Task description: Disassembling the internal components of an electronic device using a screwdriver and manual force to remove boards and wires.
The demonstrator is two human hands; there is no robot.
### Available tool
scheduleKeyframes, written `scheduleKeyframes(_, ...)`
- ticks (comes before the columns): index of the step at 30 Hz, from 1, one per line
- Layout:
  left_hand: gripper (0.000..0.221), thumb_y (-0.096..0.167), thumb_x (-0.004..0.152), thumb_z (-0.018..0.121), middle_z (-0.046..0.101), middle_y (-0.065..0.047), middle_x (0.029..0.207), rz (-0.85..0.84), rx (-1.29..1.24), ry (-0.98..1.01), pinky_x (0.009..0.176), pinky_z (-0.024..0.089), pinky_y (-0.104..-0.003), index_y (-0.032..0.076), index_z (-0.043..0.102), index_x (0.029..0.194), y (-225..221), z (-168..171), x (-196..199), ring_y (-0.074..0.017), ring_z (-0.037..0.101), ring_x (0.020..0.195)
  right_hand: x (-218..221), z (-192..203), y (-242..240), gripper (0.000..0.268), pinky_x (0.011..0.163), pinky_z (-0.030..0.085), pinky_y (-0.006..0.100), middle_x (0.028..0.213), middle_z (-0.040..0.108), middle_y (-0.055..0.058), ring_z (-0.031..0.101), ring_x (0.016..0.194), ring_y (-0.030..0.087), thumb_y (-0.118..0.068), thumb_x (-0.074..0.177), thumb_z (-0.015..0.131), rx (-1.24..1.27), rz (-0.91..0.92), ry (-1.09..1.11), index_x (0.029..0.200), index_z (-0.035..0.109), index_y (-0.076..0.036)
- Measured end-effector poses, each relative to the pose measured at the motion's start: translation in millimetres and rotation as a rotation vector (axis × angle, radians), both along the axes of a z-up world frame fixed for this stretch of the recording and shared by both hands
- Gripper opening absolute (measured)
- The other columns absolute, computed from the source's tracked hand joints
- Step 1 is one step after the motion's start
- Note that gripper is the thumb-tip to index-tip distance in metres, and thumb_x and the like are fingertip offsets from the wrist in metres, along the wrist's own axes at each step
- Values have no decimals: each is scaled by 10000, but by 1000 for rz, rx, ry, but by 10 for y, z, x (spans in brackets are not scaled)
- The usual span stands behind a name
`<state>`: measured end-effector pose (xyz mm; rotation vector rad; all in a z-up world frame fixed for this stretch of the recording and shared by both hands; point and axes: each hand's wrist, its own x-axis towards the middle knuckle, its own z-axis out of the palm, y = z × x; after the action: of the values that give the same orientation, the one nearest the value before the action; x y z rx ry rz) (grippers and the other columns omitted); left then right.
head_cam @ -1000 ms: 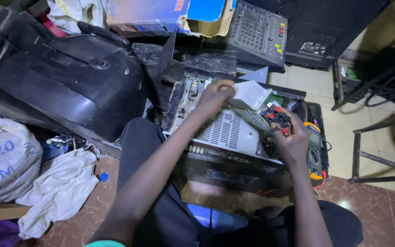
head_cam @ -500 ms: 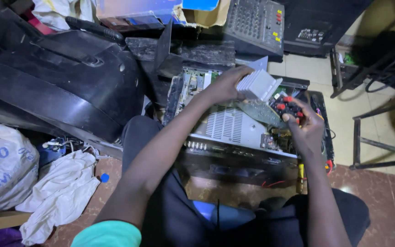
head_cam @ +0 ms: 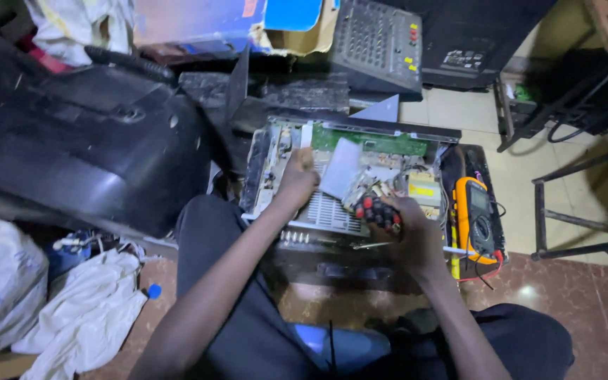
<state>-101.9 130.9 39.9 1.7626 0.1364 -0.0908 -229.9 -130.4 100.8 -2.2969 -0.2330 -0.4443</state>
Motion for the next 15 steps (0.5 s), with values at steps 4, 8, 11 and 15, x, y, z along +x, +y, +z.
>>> scheduleKeyframes(4,395,339,929,613,628,-103,1068,60,-699,478,909,623,-663,122,604,1259,-56,82,-97,-347,744,998,54,-40,-126,625,801,691,475,1059,795,61,806,870,335,-374,712,998,-123,82,156,1282,772,-249)
scheduleKeyframes(8,639,411,860,811,719,-147,1191,-68,-668,569,929,642,-595,60,649,1369,-109,-156,76,-335,763,1069,16,66,-214,525,735,645,524,1100,802,83,783,868,394,-264,731,979,-117,217,-61,1218,797,-196)
scheduleKeyframes(11,599,328,833,866,771,-147,1144,-110,-641,577,879,669,-545,62,687,1340,-23,-708,361,-321,798,1002,179,-117,-441,385,847,615,508,1075,810,112,779,978,387,-190,760,939,79,237,61,1125,828,-145)
scheduleKeyframes(15,552,274,783,900,771,-130,1010,-20,-577,450,744,679,-496,19,715,1236,-225,605,-197,-273,796,865,455,-56,-756,221,527,587,345,776,731,120,708,604,217,-94,840,866,523,-146,318,1059,846,-110)
